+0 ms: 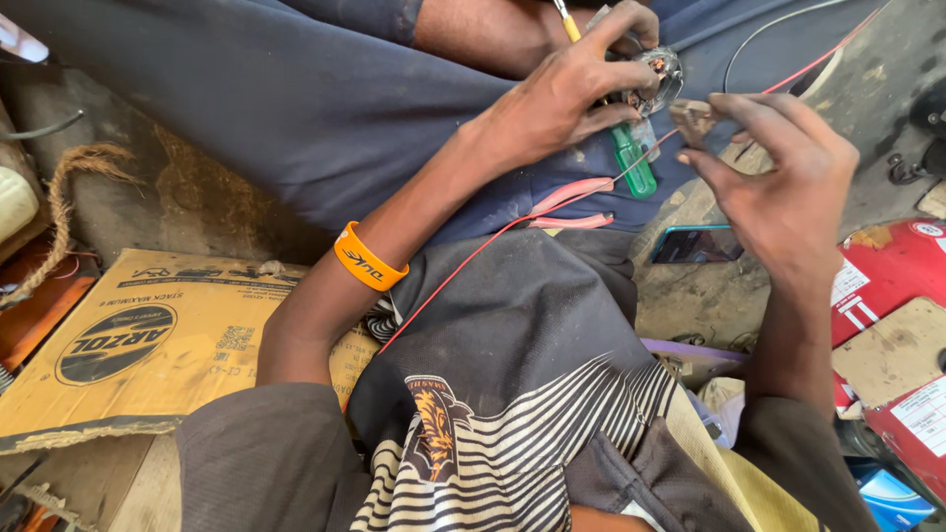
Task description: The person sits on the floor and repairs a small electrical motor component. They use a screwdriver to adjust internal parts, connect wires, and then insert the rotor into a red cylindrical housing.
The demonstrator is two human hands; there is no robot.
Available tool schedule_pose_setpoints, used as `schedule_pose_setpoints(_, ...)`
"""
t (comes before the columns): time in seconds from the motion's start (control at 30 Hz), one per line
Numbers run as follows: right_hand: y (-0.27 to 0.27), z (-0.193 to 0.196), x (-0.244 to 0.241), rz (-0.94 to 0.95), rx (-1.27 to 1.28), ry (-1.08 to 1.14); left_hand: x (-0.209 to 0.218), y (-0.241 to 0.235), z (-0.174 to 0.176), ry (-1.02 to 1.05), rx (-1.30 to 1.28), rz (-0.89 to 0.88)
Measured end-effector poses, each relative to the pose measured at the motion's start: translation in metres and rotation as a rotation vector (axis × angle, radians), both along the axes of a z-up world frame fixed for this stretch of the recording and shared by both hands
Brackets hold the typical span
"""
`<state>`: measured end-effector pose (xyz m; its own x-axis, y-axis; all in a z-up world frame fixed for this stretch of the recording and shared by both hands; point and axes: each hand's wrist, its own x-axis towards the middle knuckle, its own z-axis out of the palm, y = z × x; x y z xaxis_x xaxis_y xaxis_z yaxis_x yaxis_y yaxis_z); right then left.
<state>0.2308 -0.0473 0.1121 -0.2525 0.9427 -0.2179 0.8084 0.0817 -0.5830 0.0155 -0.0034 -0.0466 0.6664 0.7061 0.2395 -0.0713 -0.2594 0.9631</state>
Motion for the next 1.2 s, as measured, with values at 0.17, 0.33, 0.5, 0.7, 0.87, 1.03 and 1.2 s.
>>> schedule_pose_setpoints(0.17, -0.005, -0.015, 0.000, 0.067, 0.050, -0.033, -0.004, 0.003, 0.003, -0.016, 0.003, -0.046)
schedule_pose_setpoints(0.33, -0.011, -0.023, 0.004, 0.061, 0.067, -0.045, -0.005, -0.002, 0.003, -0.019, -0.077, -0.048)
schedule_pose_setpoints(0.5, -0.011, -0.023, 0.003, 0.052, 0.086, -0.059, -0.003, -0.003, 0.000, -0.043, -0.072, -0.029)
schedule_pose_setpoints(0.7, -0.011, -0.020, 0.002, 0.070, 0.048, -0.029, -0.004, -0.005, -0.002, -0.036, -0.072, -0.026)
schedule_pose_setpoints(0.87, -0.016, -0.022, -0.004, 0.019, 0.078, -0.054, -0.003, -0.007, -0.004, -0.030, -0.078, -0.016)
schedule_pose_setpoints(1.03, -0.026, -0.027, -0.003, -0.052, 0.054, -0.009, -0.002, -0.010, -0.004, -0.021, -0.050, -0.001)
schedule_pose_setpoints(1.2, -0.043, -0.032, -0.004, -0.175, -0.012, 0.025, 0.000, -0.011, -0.001, -0.017, -0.061, 0.033)
